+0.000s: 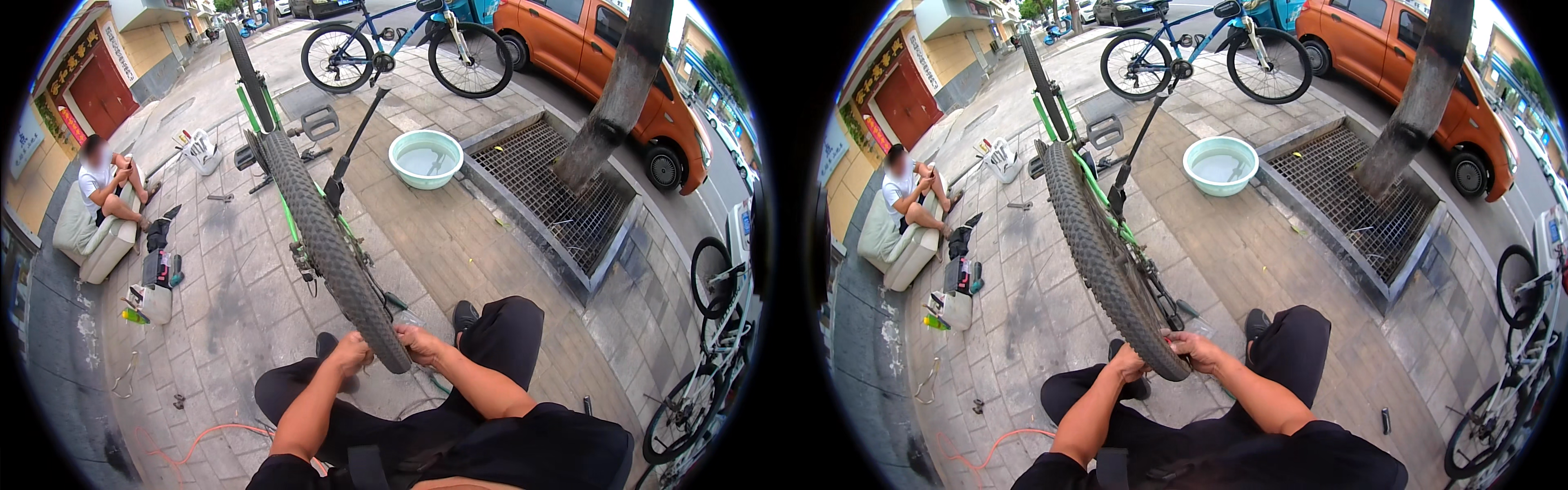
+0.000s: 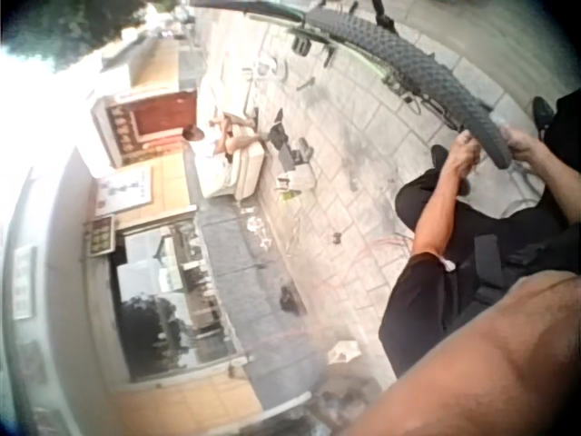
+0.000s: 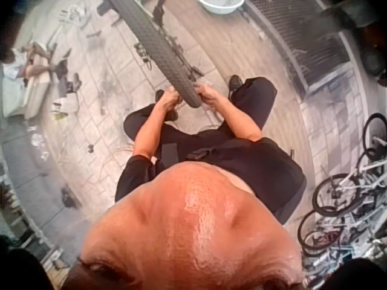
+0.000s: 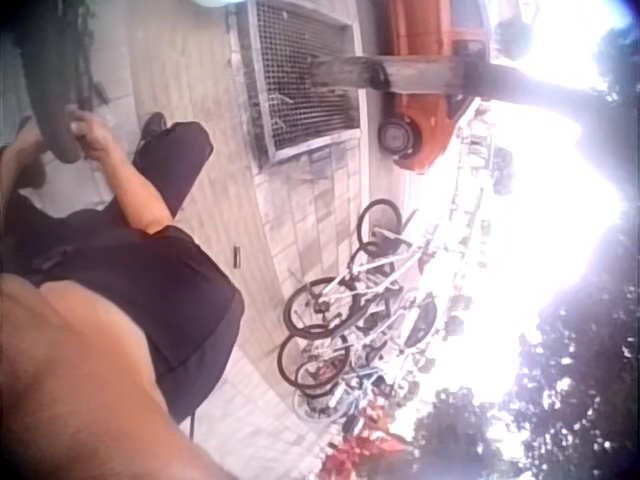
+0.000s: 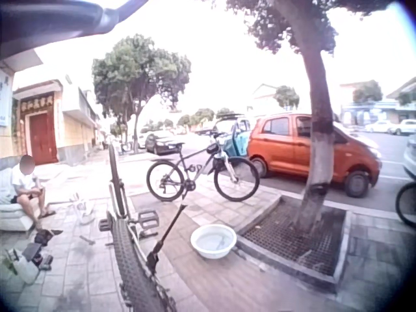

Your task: The person uses a red spoke wrench to adjust the nipples on the rear wheel of a green bicycle mounted on a repair stand. The person repeatedly rotates the wheel and tightens or loosens individual spokes to align the rim.

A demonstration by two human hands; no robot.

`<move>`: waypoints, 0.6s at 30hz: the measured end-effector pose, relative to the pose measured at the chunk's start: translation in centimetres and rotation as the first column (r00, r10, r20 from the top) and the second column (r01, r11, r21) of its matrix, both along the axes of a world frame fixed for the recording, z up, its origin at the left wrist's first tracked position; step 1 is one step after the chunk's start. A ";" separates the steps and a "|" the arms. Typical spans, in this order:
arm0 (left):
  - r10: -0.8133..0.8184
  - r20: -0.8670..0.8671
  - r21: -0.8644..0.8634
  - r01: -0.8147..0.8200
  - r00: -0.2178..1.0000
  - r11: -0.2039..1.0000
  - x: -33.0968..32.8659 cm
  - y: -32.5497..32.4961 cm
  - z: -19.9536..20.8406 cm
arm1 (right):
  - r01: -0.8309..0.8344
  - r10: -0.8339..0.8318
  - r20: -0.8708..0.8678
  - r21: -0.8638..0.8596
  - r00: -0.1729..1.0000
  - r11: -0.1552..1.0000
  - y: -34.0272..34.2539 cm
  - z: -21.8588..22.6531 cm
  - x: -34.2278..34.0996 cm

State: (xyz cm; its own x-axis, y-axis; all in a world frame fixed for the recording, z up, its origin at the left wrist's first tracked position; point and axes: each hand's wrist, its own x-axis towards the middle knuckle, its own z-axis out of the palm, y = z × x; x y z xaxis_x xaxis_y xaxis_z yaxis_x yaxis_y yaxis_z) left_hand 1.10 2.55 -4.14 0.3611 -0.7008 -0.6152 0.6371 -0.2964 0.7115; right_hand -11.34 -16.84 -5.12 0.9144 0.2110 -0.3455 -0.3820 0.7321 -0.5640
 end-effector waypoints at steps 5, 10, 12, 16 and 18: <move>0.077 0.665 -0.117 0.001 0.743 0.993 -0.8 -1.9 0.7 | 0.104 -0.102 0.020 -0.233 0.995 0.967 0.7 -0.3 -0.4; -0.259 0.921 0.254 0.055 0.290 0.966 -2.2 -3.4 4.1 | 0.108 -0.134 -0.034 -0.414 0.990 0.904 0.1 2.8 -1.8; -0.330 0.898 0.330 0.051 0.292 0.943 -2.4 -3.7 5.2 | 0.128 -0.149 -0.027 -0.380 0.988 0.916 0.6 2.4 -1.6; -0.261 0.944 0.234 0.150 0.202 0.961 -1.0 -2.3 0.6 | 0.113 -0.176 -0.094 -0.464 0.980 0.878 1.1 1.9 -0.6; -0.155 0.844 0.064 0.190 0.513 0.980 -0.5 -1.8 -1.7 | 0.088 -0.161 -0.077 -0.577 0.984 0.812 0.8 0.3 -0.2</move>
State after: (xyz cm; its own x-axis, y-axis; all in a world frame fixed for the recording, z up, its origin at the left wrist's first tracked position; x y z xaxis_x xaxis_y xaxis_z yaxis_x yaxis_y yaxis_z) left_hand 0.59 0.72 -5.83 0.5673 -0.8207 -0.0677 -0.3246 -0.2985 0.8975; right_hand -11.57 -16.04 -4.79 0.8643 -0.1702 -0.4733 -0.3994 0.3397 -0.8515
